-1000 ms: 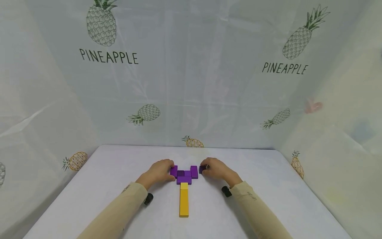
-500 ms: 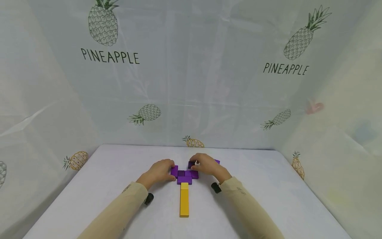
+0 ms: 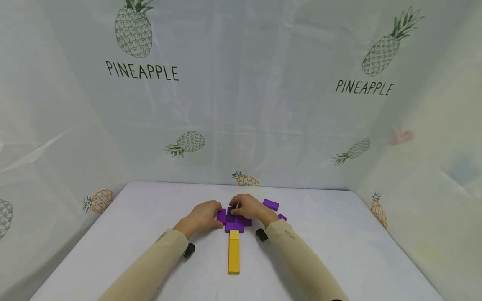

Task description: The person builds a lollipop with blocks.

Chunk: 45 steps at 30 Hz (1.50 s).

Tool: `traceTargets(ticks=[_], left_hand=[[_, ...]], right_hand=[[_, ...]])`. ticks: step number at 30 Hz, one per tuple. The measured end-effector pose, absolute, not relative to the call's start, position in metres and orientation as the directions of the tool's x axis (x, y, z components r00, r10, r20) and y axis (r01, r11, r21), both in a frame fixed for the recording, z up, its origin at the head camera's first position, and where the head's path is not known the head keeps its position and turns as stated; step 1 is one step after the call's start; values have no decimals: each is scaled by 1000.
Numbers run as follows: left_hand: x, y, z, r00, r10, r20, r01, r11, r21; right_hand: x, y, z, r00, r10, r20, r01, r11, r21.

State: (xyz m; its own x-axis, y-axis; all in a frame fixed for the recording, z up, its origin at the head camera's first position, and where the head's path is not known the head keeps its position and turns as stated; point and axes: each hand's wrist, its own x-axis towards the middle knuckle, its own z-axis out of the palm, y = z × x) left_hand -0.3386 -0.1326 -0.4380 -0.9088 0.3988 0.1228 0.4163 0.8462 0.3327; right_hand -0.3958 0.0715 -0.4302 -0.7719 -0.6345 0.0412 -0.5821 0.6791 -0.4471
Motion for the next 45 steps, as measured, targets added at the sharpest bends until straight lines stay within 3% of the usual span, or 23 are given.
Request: traceTargets(ticks=[6,45], left_hand=[[-341,-132,-438,-912,394,115,410,851,329],[-343,-132,-440,-923,374,86,380,858,344]], right_hand=[[-395,66,-431,-792,-611,-3,-542,705,-457],[-391,65,-430,-767,-642,3,-570,679,-464]])
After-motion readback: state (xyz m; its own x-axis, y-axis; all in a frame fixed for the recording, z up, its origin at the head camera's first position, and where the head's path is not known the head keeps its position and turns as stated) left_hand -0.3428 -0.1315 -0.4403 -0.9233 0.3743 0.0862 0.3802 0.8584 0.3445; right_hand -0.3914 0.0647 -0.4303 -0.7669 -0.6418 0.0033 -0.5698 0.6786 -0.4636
